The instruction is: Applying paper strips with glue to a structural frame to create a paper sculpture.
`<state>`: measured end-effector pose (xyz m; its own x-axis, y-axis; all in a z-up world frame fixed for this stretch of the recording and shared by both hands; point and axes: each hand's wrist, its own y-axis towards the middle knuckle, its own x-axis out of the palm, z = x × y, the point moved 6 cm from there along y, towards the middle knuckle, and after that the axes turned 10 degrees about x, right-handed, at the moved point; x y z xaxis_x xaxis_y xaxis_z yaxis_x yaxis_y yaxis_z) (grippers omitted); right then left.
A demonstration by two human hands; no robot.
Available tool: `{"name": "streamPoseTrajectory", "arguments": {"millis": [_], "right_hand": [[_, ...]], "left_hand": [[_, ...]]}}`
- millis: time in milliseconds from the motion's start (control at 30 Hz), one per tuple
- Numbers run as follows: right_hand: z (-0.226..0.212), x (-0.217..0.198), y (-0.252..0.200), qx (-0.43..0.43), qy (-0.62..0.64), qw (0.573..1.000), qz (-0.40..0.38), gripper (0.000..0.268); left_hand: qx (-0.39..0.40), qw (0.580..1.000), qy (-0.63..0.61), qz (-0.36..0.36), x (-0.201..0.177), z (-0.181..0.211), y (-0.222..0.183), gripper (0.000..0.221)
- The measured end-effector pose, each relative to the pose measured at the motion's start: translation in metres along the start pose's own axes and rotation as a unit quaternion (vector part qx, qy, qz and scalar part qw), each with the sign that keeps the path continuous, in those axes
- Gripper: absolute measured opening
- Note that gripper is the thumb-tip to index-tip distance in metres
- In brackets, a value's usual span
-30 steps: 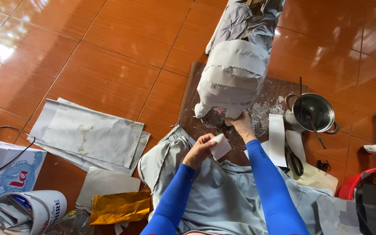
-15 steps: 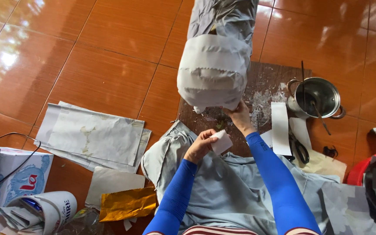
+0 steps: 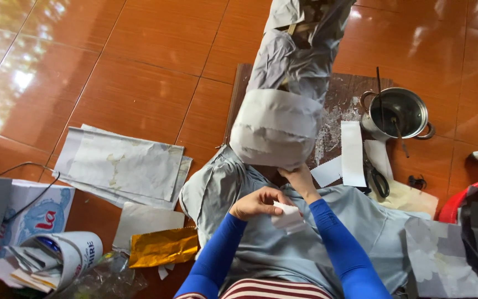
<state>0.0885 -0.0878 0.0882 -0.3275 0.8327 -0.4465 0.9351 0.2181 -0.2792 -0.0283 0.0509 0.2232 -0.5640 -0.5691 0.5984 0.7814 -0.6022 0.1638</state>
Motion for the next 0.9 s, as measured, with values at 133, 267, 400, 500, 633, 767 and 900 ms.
{"name": "streamPoseTrajectory", "arguments": {"millis": [133,267,400,500,633,767,900], "right_hand": [[-0.029,-0.012,-0.014,-0.042,0.038,0.997,0.048,0.054],[-0.048,-0.023,-0.029,0.045,0.044,0.998,0.029,0.081],[-0.048,-0.033,-0.034,-0.002,0.064,0.998,-0.002,0.086],[-0.002,-0.041,-0.031,-0.052,0.160,0.985,-0.028,0.093],[-0.003,-0.082,-0.064,0.029,0.122,0.992,0.007,0.071],[-0.042,-0.103,-0.114,-0.011,0.354,0.921,-0.164,0.070],[-0.072,-0.109,-0.155,-0.076,0.319,0.900,-0.286,0.083]], "left_hand": [[0.005,0.999,0.045,0.015,0.028,0.031,0.009,0.015],[-0.027,0.990,0.134,0.044,0.046,0.045,0.015,0.018],[-0.035,0.972,0.215,0.084,0.058,0.055,0.015,0.024],[-0.042,0.966,0.238,0.096,0.065,0.056,0.010,0.026],[-0.038,0.958,0.271,0.089,0.081,0.069,0.011,0.027],[-0.016,0.937,0.339,0.079,0.086,0.075,0.012,0.029],[0.022,0.939,0.330,0.095,0.096,0.090,0.012,0.028]]}}
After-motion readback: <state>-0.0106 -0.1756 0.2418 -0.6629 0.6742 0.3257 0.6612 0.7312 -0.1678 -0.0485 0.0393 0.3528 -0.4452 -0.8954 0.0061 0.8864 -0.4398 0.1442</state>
